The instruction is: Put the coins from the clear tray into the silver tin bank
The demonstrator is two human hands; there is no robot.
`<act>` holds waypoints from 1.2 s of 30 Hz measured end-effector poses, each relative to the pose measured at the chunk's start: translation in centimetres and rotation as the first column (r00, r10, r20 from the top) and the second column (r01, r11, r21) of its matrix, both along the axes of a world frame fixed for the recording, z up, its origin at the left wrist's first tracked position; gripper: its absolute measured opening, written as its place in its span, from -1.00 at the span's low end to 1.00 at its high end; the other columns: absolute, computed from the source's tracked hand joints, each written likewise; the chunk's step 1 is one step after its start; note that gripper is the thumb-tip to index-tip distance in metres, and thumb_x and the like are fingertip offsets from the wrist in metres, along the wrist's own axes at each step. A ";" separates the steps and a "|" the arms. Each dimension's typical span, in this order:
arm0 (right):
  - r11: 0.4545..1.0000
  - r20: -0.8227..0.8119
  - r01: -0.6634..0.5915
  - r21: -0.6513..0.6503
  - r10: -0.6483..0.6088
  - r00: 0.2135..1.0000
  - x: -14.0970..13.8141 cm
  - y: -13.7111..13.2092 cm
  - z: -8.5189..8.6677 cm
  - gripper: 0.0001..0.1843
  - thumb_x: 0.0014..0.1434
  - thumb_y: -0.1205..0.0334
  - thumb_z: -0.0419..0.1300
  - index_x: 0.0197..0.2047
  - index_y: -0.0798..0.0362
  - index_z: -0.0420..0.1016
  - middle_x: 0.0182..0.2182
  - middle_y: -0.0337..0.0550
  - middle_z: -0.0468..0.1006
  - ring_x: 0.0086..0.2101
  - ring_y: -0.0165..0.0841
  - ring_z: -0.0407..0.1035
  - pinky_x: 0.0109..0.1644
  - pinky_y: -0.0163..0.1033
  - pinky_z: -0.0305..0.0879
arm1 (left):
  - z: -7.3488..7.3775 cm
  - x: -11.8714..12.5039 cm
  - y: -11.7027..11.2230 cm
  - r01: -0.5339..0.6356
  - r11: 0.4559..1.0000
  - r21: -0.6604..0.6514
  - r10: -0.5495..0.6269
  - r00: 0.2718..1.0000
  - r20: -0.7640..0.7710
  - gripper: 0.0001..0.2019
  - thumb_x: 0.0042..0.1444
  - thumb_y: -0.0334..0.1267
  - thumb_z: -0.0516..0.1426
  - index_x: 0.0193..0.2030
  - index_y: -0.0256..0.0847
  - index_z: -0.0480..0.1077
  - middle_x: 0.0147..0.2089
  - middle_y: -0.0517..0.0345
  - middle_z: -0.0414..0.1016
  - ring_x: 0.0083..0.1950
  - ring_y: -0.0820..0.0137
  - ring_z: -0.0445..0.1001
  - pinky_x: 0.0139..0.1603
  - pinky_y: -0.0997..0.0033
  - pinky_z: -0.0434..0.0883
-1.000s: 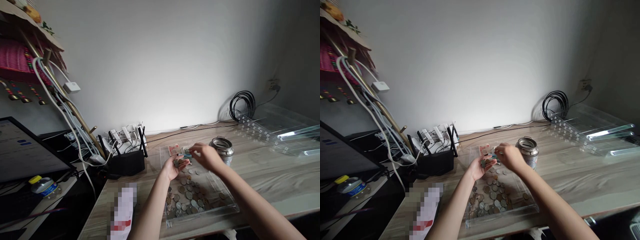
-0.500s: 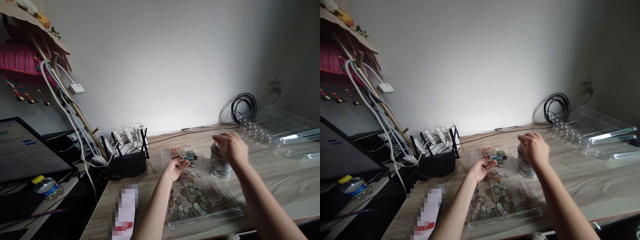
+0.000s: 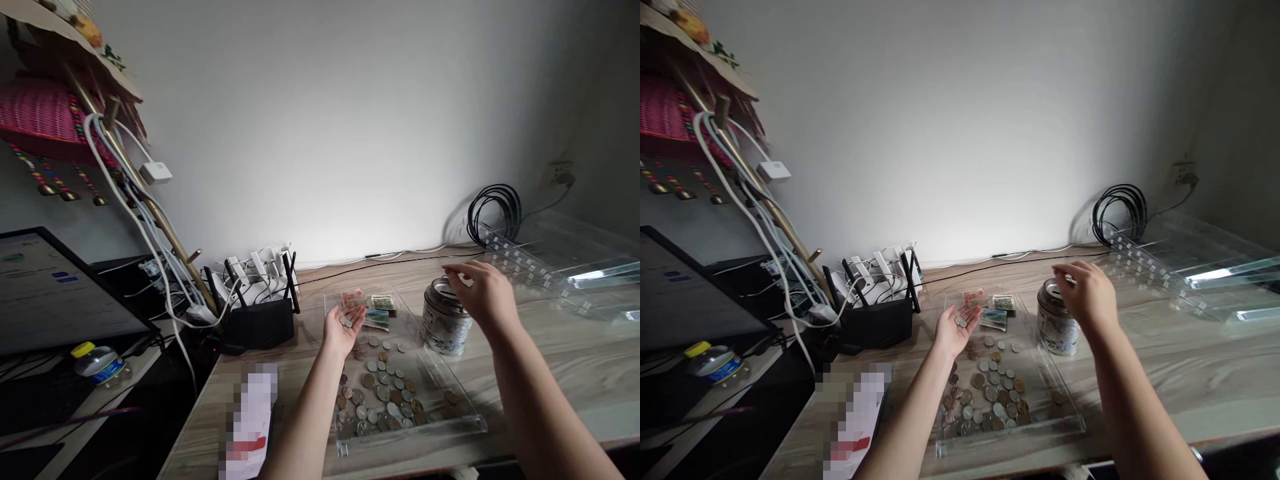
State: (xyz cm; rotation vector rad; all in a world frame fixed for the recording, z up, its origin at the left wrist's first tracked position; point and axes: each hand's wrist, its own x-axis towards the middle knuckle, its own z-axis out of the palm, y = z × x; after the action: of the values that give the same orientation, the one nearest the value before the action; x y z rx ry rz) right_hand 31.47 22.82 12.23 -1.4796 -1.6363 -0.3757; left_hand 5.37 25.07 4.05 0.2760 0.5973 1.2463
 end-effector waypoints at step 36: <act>0.954 0.143 0.013 -0.300 0.032 0.989 2.0 0.9 -0.8 -0.77 -0.05 0.14 0.05 -0.47 0.01 0.51 -0.50 -0.17 0.51 -0.46 -0.32 0.33 -0.43 -0.30 0.14 | -0.5 0.3 0.3 0.009 1.000 0.026 -0.008 0.999 -0.033 -0.78 -0.02 -0.35 -0.06 -0.29 -0.43 0.31 -0.25 -0.23 0.44 -0.13 0.21 0.41 -0.22 0.32 0.40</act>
State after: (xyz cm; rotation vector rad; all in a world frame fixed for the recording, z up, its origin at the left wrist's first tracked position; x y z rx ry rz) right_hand 33.47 23.75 11.39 -1.7004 -1.8816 -0.2418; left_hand 5.63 25.33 3.51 0.3211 0.6082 1.2439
